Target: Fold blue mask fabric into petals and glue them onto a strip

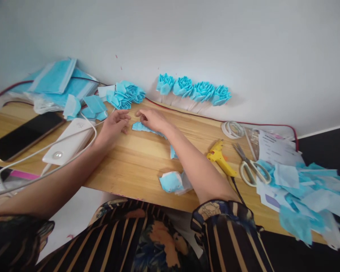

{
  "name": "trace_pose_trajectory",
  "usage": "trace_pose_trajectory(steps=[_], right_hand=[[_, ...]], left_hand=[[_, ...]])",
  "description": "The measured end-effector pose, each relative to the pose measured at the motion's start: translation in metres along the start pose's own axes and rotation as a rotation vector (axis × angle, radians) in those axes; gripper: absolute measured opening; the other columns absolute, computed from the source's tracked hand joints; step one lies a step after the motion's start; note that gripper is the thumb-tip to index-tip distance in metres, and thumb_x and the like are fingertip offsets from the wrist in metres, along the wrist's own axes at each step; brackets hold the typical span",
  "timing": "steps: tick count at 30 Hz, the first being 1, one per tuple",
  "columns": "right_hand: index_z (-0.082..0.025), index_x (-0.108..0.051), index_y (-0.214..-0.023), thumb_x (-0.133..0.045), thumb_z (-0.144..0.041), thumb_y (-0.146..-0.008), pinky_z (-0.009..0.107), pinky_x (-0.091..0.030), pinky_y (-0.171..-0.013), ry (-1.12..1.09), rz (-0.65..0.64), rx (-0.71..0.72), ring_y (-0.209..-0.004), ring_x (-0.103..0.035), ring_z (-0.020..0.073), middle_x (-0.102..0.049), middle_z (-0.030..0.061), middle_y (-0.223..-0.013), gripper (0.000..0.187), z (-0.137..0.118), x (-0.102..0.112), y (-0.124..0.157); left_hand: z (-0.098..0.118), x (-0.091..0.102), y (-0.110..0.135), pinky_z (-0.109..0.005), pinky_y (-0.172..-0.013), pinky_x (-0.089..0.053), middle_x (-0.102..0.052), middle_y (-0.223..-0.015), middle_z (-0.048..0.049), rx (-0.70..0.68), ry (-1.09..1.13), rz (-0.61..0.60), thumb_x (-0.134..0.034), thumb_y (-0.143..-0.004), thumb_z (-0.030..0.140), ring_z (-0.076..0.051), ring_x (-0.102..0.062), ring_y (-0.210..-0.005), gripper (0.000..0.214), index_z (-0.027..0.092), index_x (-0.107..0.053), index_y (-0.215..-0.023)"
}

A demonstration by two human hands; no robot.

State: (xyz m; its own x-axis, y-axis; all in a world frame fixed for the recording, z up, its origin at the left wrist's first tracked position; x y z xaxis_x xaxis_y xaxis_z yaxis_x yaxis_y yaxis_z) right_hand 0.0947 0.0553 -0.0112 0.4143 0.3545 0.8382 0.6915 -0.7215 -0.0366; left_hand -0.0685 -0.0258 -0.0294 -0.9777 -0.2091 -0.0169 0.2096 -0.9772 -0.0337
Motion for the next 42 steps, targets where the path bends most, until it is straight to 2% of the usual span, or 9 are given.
trace_pose_trajectory(steps=[7, 11, 18, 22, 25, 28, 34, 38, 42], right_hand=[[-0.015, -0.063, -0.118, -0.057, -0.013, -0.078, 0.026, -0.044, -0.068, -0.215, 0.061, 0.024, -0.07, -0.056, 0.0133, -0.065, -0.0002, -0.081, 0.04, 0.003, 0.01, 0.013], [-0.018, -0.061, -0.119, -0.058, -0.016, -0.079, 0.026, -0.045, -0.068, -0.277, 0.106, 0.003, -0.071, -0.056, 0.0132, -0.064, -0.0004, -0.084, 0.041, 0.003, 0.018, 0.024], [-0.016, -0.062, -0.121, -0.058, -0.018, -0.081, 0.027, -0.049, -0.07, -0.303, 0.116, -0.007, -0.072, -0.058, 0.0133, -0.065, 0.001, -0.085, 0.041, 0.002, 0.02, 0.032], [-0.018, -0.06, -0.13, -0.058, -0.023, -0.084, 0.035, -0.055, -0.087, -0.364, 0.127, 0.024, -0.102, -0.066, 0.0193, -0.07, 0.0083, -0.115, 0.046, 0.002, 0.023, 0.036], [-0.021, -0.052, -0.143, -0.063, -0.027, -0.082, 0.041, -0.052, -0.102, -0.388, 0.077, 0.056, -0.123, -0.061, 0.0232, -0.065, 0.0112, -0.134, 0.062, 0.001, 0.02, 0.035], [-0.021, -0.049, -0.147, -0.064, -0.025, -0.079, 0.04, -0.051, -0.103, -0.346, 0.061, 0.065, -0.117, -0.064, 0.0219, -0.067, 0.0095, -0.128, 0.069, -0.003, 0.014, 0.031], [-0.017, -0.056, -0.136, -0.059, -0.018, -0.08, 0.03, -0.053, -0.084, -0.278, 0.061, 0.031, -0.091, -0.066, 0.0165, -0.072, 0.0037, -0.102, 0.057, -0.012, 0.008, 0.024], [-0.015, -0.054, -0.137, -0.059, -0.019, -0.079, 0.031, -0.054, -0.078, -0.379, 0.011, 0.012, -0.085, -0.066, 0.0171, -0.074, 0.0047, -0.1, 0.058, -0.006, 0.009, 0.02], [-0.021, -0.047, -0.147, -0.058, -0.026, -0.085, 0.039, -0.055, -0.095, -0.527, 0.061, 0.025, -0.107, -0.069, 0.0201, -0.074, 0.007, -0.119, 0.064, 0.008, 0.031, 0.029]], left_hand=[[0.003, 0.0, 0.002, -0.022, -0.052, -0.042, -0.067, -0.093, -0.005, -0.006, -0.03, -0.034, -0.064, -0.074, 0.024, -0.013, -0.058, -0.067, 0.044, 0.014, -0.057, -0.117], [0.004, -0.006, 0.006, -0.024, -0.063, -0.048, -0.073, -0.097, -0.0065, -0.054, -0.109, -0.092, -0.073, -0.075, 0.029, -0.015, -0.065, -0.078, 0.054, 0.015, -0.055, -0.125], [-0.002, -0.017, 0.006, -0.023, -0.065, -0.043, -0.068, -0.08, 0.0036, -0.209, -0.238, -0.096, -0.068, -0.071, 0.007, -0.009, -0.055, -0.062, 0.065, 0.016, -0.052, -0.134], [-0.008, -0.016, 0.001, -0.024, -0.064, -0.042, -0.062, -0.074, 0.0063, -0.231, -0.19, -0.101, -0.062, -0.071, 0.003, -0.009, -0.054, -0.062, 0.065, 0.018, -0.052, -0.134], [-0.011, -0.015, -0.002, -0.024, -0.064, -0.042, -0.063, -0.075, 0.0055, -0.246, -0.171, -0.128, -0.062, -0.073, 0.002, -0.009, -0.054, -0.062, 0.064, 0.018, -0.051, -0.134], [-0.013, -0.015, -0.003, -0.024, -0.063, -0.042, -0.062, -0.074, 0.0057, -0.252, -0.163, -0.157, -0.064, -0.073, 0.004, -0.01, -0.054, -0.062, 0.065, 0.018, -0.05, -0.136], [-0.011, -0.015, -0.002, -0.024, -0.063, -0.042, -0.062, -0.073, 0.0057, -0.237, -0.185, -0.151, -0.064, -0.073, 0.005, -0.011, -0.055, -0.063, 0.064, 0.018, -0.05, -0.135], [-0.007, -0.013, -0.001, -0.026, -0.065, -0.043, -0.06, -0.071, 0.0057, -0.216, -0.21, -0.135, -0.063, -0.073, 0.004, -0.012, -0.055, -0.064, 0.065, 0.017, -0.05, -0.135], [-0.011, -0.011, -0.004, -0.026, -0.065, -0.043, -0.063, -0.074, 0.0044, -0.206, -0.236, -0.1, -0.063, -0.075, 0.005, -0.011, -0.056, -0.065, 0.065, 0.015, -0.049, -0.138]])
Point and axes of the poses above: each hand's wrist, its own y-axis away from the middle knuckle, its own x-axis out of the back of the hand, z = x × y, the point moved 2 cm from there along -y, towards the middle knuckle
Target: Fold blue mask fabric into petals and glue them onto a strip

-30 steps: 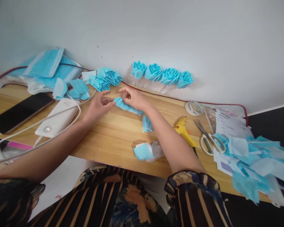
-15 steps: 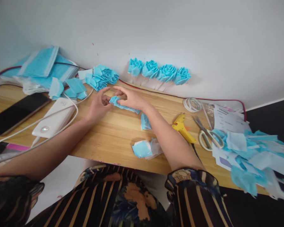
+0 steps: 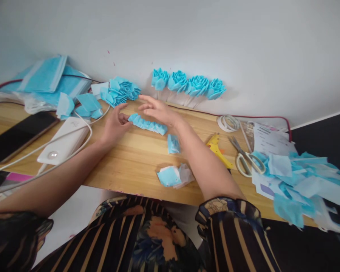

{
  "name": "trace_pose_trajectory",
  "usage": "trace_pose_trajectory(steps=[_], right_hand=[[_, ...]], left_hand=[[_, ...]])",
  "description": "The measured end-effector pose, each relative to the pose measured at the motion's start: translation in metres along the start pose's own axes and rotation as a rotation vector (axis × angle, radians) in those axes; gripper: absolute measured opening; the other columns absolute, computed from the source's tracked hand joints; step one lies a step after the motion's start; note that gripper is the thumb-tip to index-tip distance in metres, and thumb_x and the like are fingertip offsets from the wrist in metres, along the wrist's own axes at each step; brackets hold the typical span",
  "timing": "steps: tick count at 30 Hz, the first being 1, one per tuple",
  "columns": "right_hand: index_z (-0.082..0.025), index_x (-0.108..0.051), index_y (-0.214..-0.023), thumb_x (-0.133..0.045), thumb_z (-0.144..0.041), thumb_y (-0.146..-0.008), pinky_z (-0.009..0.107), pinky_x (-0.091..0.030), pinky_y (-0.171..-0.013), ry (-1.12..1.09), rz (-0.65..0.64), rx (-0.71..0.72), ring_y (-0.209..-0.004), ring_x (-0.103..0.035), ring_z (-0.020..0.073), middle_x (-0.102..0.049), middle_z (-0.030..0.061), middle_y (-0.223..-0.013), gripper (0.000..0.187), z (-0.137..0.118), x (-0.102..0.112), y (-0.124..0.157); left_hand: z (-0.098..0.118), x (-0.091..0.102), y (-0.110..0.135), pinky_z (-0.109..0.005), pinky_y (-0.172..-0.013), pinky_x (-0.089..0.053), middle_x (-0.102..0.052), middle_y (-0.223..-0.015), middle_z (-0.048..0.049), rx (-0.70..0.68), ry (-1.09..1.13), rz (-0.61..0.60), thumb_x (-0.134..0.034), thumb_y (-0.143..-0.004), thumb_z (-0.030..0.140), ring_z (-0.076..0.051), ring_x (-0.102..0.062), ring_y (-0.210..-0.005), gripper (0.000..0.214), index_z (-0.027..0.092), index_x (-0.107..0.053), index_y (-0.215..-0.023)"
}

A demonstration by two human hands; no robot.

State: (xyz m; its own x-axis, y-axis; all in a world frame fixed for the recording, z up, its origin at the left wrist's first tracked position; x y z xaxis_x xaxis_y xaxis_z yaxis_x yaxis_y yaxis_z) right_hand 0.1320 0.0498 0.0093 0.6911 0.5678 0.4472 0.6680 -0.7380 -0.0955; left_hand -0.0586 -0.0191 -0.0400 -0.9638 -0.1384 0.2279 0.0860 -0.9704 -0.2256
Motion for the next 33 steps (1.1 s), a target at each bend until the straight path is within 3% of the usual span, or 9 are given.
trace_pose_trajectory(steps=[3, 7, 10, 13, 15, 20, 23, 27, 33], right_hand=[[-0.025, -0.051, -0.146, -0.059, -0.03, -0.089, 0.047, -0.05, -0.106, 0.08, 0.104, 0.019, -0.119, -0.066, 0.0219, -0.072, 0.0069, -0.125, 0.058, -0.008, 0.027, 0.019], [-0.024, -0.057, -0.141, -0.061, -0.027, -0.089, 0.046, -0.054, -0.1, 0.22, 0.231, 0.002, -0.11, -0.069, 0.0216, -0.074, 0.0064, -0.118, 0.052, -0.027, 0.046, 0.064], [-0.025, -0.059, -0.14, -0.06, -0.024, -0.09, 0.044, -0.054, -0.1, 0.38, 0.313, 0.0, -0.107, -0.069, 0.021, -0.074, 0.0052, -0.117, 0.05, -0.052, 0.041, 0.108], [-0.026, -0.063, -0.135, -0.057, -0.025, -0.093, 0.043, -0.054, -0.099, 0.565, 0.311, -0.018, -0.107, -0.07, 0.0223, -0.075, 0.0039, -0.113, 0.043, -0.078, 0.027, 0.151], [-0.026, -0.067, -0.129, -0.055, -0.025, -0.095, 0.041, -0.054, -0.095, 0.658, 0.274, -0.027, -0.103, -0.071, 0.0222, -0.076, 0.0031, -0.107, 0.036, -0.09, 0.018, 0.176], [-0.026, -0.071, -0.115, -0.053, -0.022, -0.096, 0.038, -0.054, -0.089, 0.783, 0.239, -0.06, -0.097, -0.071, 0.022, -0.077, 0.0039, -0.101, 0.027, -0.095, 0.011, 0.22], [-0.024, -0.072, -0.112, -0.054, -0.022, -0.096, 0.038, -0.054, -0.087, 0.771, 0.3, -0.1, -0.096, -0.071, 0.0225, -0.077, 0.0053, -0.103, 0.024, -0.091, 0.015, 0.232], [-0.025, -0.073, -0.111, -0.054, -0.021, -0.094, 0.034, -0.054, -0.077, 0.67, 0.381, -0.162, -0.088, -0.07, 0.0209, -0.076, 0.0049, -0.102, 0.025, -0.077, 0.015, 0.229], [-0.022, -0.07, -0.117, -0.056, -0.018, -0.091, 0.035, -0.052, -0.08, 0.68, 0.296, -0.247, -0.089, -0.068, 0.0224, -0.074, 0.0073, -0.106, 0.03, -0.045, -0.001, 0.207]], left_hand=[[-0.01, 0.0, -0.004, -0.024, -0.063, -0.043, -0.065, -0.081, 0.0027, -0.009, 0.015, 0.021, -0.065, -0.075, 0.008, -0.01, -0.057, -0.065, 0.068, 0.015, -0.046, -0.14], [-0.015, 0.008, -0.007, -0.028, -0.065, -0.047, -0.067, -0.1, -0.003, -0.114, -0.145, 0.044, -0.068, -0.075, 0.013, -0.011, -0.056, -0.066, 0.065, 0.017, -0.05, -0.137], [-0.001, 0.016, 0.001, -0.038, -0.079, -0.052, -0.069, -0.114, -0.006, -0.33, -0.418, 0.13, -0.067, -0.082, 0.02, -0.021, -0.063, -0.094, 0.051, 0.023, -0.056, -0.132], [0.025, 0.015, 0.018, -0.045, -0.095, -0.049, -0.065, -0.129, -0.0016, -0.521, -0.603, 0.103, -0.061, -0.091, 0.023, -0.024, -0.057, -0.122, 0.046, 0.029, -0.053, -0.136], [0.043, 0.008, 0.033, -0.045, -0.097, -0.05, -0.066, -0.13, -0.005, -0.597, -0.629, 0.008, -0.057, -0.094, 0.024, -0.025, -0.058, -0.123, 0.04, 0.029, -0.056, -0.134], [0.075, -0.024, 0.067, -0.04, -0.095, -0.052, -0.074, -0.116, -0.0074, -0.698, -0.625, -0.412, -0.047, -0.099, 0.025, -0.024, -0.068, -0.11, 0.027, 0.021, -0.066, -0.118], [0.081, -0.039, 0.069, -0.037, -0.093, -0.052, -0.076, -0.109, -0.0075, -0.717, -0.586, -0.518, -0.048, -0.098, 0.023, -0.023, -0.069, -0.105, 0.026, 0.02, -0.071, -0.109], [0.075, -0.055, 0.051, -0.033, -0.084, -0.052, -0.076, -0.099, -0.007, -0.604, -0.52, -0.531, -0.052, -0.094, 0.022, -0.022, -0.07, -0.093, 0.025, 0.02, -0.075, -0.102], [0.069, -0.075, 0.034, -0.032, -0.078, -0.049, -0.076, -0.092, -0.0059, -0.489, -0.498, -0.541, -0.053, -0.088, 0.018, -0.021, -0.067, -0.082, 0.026, 0.019, -0.078, -0.094]])
Point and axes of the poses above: each hand's wrist, its own y-axis away from the middle knuckle, its own x-axis out of the back of the hand, z = x × y, the point moved 2 cm from there along -y, towards the middle knuckle
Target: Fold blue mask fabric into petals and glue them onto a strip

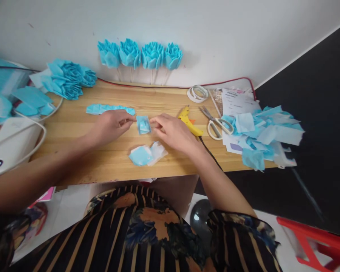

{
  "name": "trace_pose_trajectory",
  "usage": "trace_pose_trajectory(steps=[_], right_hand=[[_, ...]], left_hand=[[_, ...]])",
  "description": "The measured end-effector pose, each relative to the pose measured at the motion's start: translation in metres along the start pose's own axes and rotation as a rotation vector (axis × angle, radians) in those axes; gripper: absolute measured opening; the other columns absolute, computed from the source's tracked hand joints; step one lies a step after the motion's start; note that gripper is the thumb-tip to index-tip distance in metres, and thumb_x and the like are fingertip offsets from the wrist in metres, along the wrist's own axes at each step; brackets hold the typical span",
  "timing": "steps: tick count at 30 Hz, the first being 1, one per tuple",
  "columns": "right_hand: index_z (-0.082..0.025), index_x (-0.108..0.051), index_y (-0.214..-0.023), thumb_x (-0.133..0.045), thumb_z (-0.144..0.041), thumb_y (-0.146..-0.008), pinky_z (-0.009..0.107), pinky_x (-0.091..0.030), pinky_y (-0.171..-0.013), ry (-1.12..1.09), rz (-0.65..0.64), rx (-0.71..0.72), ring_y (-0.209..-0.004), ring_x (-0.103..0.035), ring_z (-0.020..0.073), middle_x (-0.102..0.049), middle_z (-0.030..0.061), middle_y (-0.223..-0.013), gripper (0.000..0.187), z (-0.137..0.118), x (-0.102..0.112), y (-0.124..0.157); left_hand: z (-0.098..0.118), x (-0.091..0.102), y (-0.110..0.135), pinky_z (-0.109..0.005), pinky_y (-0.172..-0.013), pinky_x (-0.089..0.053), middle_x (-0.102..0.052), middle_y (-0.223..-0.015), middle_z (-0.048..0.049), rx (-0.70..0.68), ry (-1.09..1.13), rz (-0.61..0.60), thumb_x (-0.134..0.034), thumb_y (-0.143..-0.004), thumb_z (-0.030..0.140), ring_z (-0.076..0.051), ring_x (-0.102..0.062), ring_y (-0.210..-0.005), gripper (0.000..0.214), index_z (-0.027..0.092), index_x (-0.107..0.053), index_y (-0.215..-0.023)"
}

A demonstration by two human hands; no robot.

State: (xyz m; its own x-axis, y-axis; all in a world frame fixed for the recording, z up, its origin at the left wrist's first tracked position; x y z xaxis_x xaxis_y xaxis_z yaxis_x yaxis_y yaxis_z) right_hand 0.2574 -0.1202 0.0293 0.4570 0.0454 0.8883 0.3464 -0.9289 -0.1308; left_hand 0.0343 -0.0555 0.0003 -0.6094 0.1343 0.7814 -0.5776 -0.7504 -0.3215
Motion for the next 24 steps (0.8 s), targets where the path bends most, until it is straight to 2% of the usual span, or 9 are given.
trace_pose_trajectory(steps=[5, 7, 10, 13, 16, 20, 22, 24], right_hand=[[-0.02, -0.063, -0.129, -0.064, -0.029, -0.091, 0.041, -0.051, -0.092, 0.103, -0.069, 0.023, -0.114, -0.065, 0.0304, -0.07, 0.0131, -0.125, 0.039, -0.008, -0.019, -0.012], [-0.019, -0.064, -0.129, -0.063, -0.03, -0.092, 0.041, -0.051, -0.09, 0.128, -0.078, 0.009, -0.114, -0.065, 0.0318, -0.071, 0.0142, -0.124, 0.039, -0.011, -0.024, -0.017], [-0.019, -0.071, -0.118, -0.056, -0.022, -0.093, 0.039, -0.051, -0.087, 0.106, -0.049, -0.038, -0.108, -0.068, 0.0294, -0.074, 0.013, -0.118, 0.029, -0.008, -0.031, -0.024], [-0.02, -0.074, -0.104, -0.052, -0.017, -0.091, 0.036, -0.051, -0.083, -0.06, 0.062, -0.126, -0.095, -0.071, 0.0239, -0.078, 0.0087, -0.104, 0.026, 0.003, -0.033, -0.027], [-0.022, -0.074, -0.094, -0.055, -0.023, -0.088, 0.033, -0.051, -0.075, -0.301, 0.151, -0.223, -0.079, -0.069, 0.0193, -0.077, 0.0031, -0.087, 0.019, 0.016, -0.036, -0.027], [-0.022, -0.072, -0.09, -0.058, -0.03, -0.085, 0.029, -0.049, -0.064, -0.568, 0.179, -0.294, -0.065, -0.062, 0.0154, -0.071, -0.0006, -0.074, 0.017, 0.025, -0.041, -0.026], [-0.022, -0.072, -0.09, -0.061, -0.034, -0.084, 0.028, -0.049, -0.061, -0.644, 0.168, -0.314, -0.06, -0.059, 0.0137, -0.068, -0.0015, -0.071, 0.018, 0.025, -0.043, -0.025], [-0.021, -0.073, -0.089, -0.063, -0.036, -0.082, 0.028, -0.048, -0.059, -0.678, 0.153, -0.33, -0.058, -0.058, 0.0129, -0.068, -0.0017, -0.069, 0.019, 0.022, -0.043, -0.024]], left_hand=[[0.0, -0.008, -0.008, -0.032, -0.078, -0.049, -0.077, -0.093, -0.0078, 0.03, 0.031, 0.035, -0.051, -0.089, 0.017, -0.021, -0.068, -0.084, 0.027, 0.016, -0.077, -0.099], [-0.001, -0.012, -0.008, -0.032, -0.077, -0.05, -0.077, -0.094, -0.007, 0.052, 0.074, 0.067, -0.052, -0.089, 0.017, -0.02, -0.068, -0.083, 0.029, 0.016, -0.075, -0.106], [-0.002, -0.018, -0.005, -0.03, -0.075, -0.051, -0.076, -0.094, -0.0062, 0.074, 0.144, 0.099, -0.052, -0.09, 0.016, -0.019, -0.068, -0.08, 0.029, 0.015, -0.071, -0.112], [0.0, -0.019, 0.002, -0.033, -0.081, -0.053, -0.076, -0.098, -0.0083, 0.033, 0.138, 0.129, -0.051, -0.092, 0.015, -0.02, -0.069, -0.088, 0.025, 0.015, -0.071, -0.108], [0.004, -0.018, 0.008, -0.037, -0.092, -0.053, -0.076, -0.103, -0.0074, -0.079, 0.072, 0.108, -0.049, -0.093, 0.012, -0.022, -0.069, -0.1, 0.025, 0.019, -0.071, -0.103], [0.013, -0.022, 0.012, -0.042, -0.098, -0.052, -0.074, -0.115, -0.0102, -0.237, -0.002, 0.069, -0.049, -0.093, 0.012, -0.025, -0.066, -0.109, 0.03, 0.017, -0.07, -0.114], [0.016, -0.025, 0.012, -0.043, -0.097, -0.052, -0.072, -0.12, -0.0126, -0.254, -0.058, 0.055, -0.053, -0.09, 0.011, -0.026, -0.065, -0.11, 0.036, 0.015, -0.066, -0.123], [0.017, -0.028, 0.011, -0.042, -0.092, -0.053, -0.072, -0.115, -0.0122, -0.234, -0.123, 0.033, -0.055, -0.089, 0.011, -0.026, -0.064, -0.105, 0.036, 0.015, -0.067, -0.123]])
Point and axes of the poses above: each hand's wrist, its own y-axis away from the middle knuckle, its own x-axis out of the back of the hand, z = x × y, the point moved 2 cm from there along -y, towards the middle knuckle
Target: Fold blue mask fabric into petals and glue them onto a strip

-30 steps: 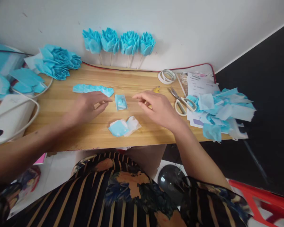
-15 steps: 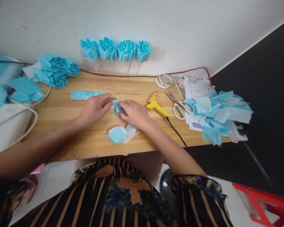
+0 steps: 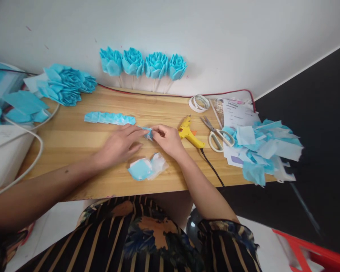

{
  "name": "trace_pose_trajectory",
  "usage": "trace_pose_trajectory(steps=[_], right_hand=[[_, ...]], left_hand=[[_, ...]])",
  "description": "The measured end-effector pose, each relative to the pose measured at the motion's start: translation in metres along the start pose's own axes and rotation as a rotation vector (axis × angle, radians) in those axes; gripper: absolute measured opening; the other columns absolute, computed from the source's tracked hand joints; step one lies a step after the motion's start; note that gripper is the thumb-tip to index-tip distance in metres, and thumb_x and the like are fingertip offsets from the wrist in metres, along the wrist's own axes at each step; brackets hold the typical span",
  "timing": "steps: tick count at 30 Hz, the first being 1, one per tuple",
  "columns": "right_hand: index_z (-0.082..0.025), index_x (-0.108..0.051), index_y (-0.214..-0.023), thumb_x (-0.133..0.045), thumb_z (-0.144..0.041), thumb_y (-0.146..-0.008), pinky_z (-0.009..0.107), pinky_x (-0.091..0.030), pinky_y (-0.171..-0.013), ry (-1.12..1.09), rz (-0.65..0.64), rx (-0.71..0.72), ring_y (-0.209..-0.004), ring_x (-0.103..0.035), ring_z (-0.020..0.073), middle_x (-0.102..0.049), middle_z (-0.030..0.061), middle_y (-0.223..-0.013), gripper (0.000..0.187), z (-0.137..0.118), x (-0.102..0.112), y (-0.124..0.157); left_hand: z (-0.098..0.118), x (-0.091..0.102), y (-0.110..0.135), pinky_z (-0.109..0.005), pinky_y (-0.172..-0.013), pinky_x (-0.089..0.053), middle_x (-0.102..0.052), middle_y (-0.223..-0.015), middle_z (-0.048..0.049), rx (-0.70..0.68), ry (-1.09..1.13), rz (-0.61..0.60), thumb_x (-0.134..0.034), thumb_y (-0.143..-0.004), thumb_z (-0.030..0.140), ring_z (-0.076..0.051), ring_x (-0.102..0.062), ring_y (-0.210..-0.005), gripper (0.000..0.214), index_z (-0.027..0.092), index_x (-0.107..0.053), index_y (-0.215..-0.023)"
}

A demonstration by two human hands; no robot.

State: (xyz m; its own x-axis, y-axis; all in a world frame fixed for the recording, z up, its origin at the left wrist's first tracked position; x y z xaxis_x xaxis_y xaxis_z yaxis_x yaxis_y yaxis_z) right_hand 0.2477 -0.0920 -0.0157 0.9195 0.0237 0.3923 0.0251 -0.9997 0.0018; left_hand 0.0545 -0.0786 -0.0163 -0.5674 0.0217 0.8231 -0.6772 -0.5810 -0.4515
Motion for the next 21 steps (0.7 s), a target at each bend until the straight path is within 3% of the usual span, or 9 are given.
trace_pose_trajectory(steps=[4, 8, 10, 13, 16, 18, 21], right_hand=[[-0.022, -0.071, -0.082, -0.065, -0.036, -0.08, 0.027, -0.048, -0.055, -0.031, 0.045, -0.015, -0.056, -0.057, 0.0127, -0.068, -0.0013, -0.069, 0.016, -0.003, -0.002, 0.002], [-0.022, -0.067, -0.077, -0.069, -0.038, -0.075, 0.025, -0.05, -0.051, -0.236, 0.154, -0.085, -0.062, -0.063, 0.0143, -0.068, -0.0007, -0.07, 0.016, -0.002, 0.002, -0.001], [-0.022, -0.064, -0.076, -0.074, -0.04, -0.07, 0.023, -0.05, -0.049, -0.398, 0.198, -0.149, -0.066, -0.066, 0.0143, -0.067, -0.0007, -0.073, 0.022, 0.0, 0.005, -0.003], [-0.022, -0.062, -0.078, -0.078, -0.042, -0.066, 0.021, -0.049, -0.049, -0.527, 0.21, -0.197, -0.069, -0.067, 0.0138, -0.068, -0.0005, -0.079, 0.028, 0.003, 0.009, -0.006], [-0.023, -0.064, -0.081, -0.073, -0.043, -0.074, 0.025, -0.054, -0.056, -0.434, 0.229, -0.107, -0.073, -0.068, 0.0148, -0.069, -0.0001, -0.082, 0.023, 0.0, 0.01, -0.004], [-0.025, -0.067, -0.086, -0.068, -0.043, -0.082, 0.029, -0.058, -0.063, -0.269, 0.239, 0.006, -0.074, -0.068, 0.0159, -0.071, 0.0006, -0.086, 0.018, -0.007, 0.008, 0.0], [-0.027, -0.073, -0.097, -0.061, -0.036, -0.091, 0.036, -0.06, -0.076, 0.041, 0.19, 0.241, -0.086, -0.071, 0.0191, -0.076, 0.0034, -0.099, 0.016, -0.026, 0.001, 0.007]], left_hand=[[-0.002, -0.004, -0.002, -0.036, -0.079, -0.049, -0.071, -0.088, -0.0081, 0.01, -0.049, -0.013, -0.052, -0.095, 0.016, -0.024, -0.063, -0.09, 0.021, 0.018, -0.073, -0.096], [-0.003, -0.006, -0.001, -0.036, -0.075, -0.048, -0.071, -0.085, -0.0085, -0.028, -0.052, -0.048, -0.05, -0.097, 0.017, -0.024, -0.062, -0.085, 0.026, 0.017, -0.073, -0.085], [-0.003, -0.006, 0.0, -0.037, -0.076, -0.048, -0.072, -0.086, -0.0095, -0.036, -0.048, -0.103, -0.05, -0.095, 0.016, -0.024, -0.063, -0.085, 0.026, 0.016, -0.075, -0.086], [-0.001, -0.001, 0.001, -0.041, -0.082, -0.051, -0.075, -0.096, -0.0108, 0.009, 0.019, -0.117, -0.055, -0.091, 0.018, -0.027, -0.066, -0.091, 0.025, 0.016, -0.075, -0.107], [0.0, 0.012, -0.001, -0.044, -0.09, -0.051, -0.077, -0.104, -0.0111, 0.106, 0.199, -0.01, -0.058, -0.092, 0.029, -0.027, -0.068, -0.097, 0.03, 0.017, -0.073, -0.116], [-0.001, 0.02, -0.003, -0.041, -0.089, -0.053, -0.079, -0.102, -0.0087, 0.219, 0.409, 0.029, -0.056, -0.096, 0.037, -0.025, -0.069, -0.095, 0.028, 0.019, -0.075, -0.107], [-0.008, 0.021, -0.005, -0.034, -0.078, -0.055, -0.08, -0.095, -0.0063, 0.428, 0.763, -0.003, -0.054, -0.097, 0.048, -0.02, -0.07, -0.085, 0.036, 0.02, -0.077, -0.093]])
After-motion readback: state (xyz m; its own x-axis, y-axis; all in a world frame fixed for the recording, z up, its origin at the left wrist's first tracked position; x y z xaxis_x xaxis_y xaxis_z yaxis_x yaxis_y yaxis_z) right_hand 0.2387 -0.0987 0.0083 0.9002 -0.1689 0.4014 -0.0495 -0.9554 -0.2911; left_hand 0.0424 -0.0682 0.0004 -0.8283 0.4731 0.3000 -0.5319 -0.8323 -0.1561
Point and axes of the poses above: each hand's wrist, its own y-axis away from the middle knuckle, its own x-axis out of the back of the hand, z = x × y, the point moved 2 cm from there along -y, towards the middle knuckle
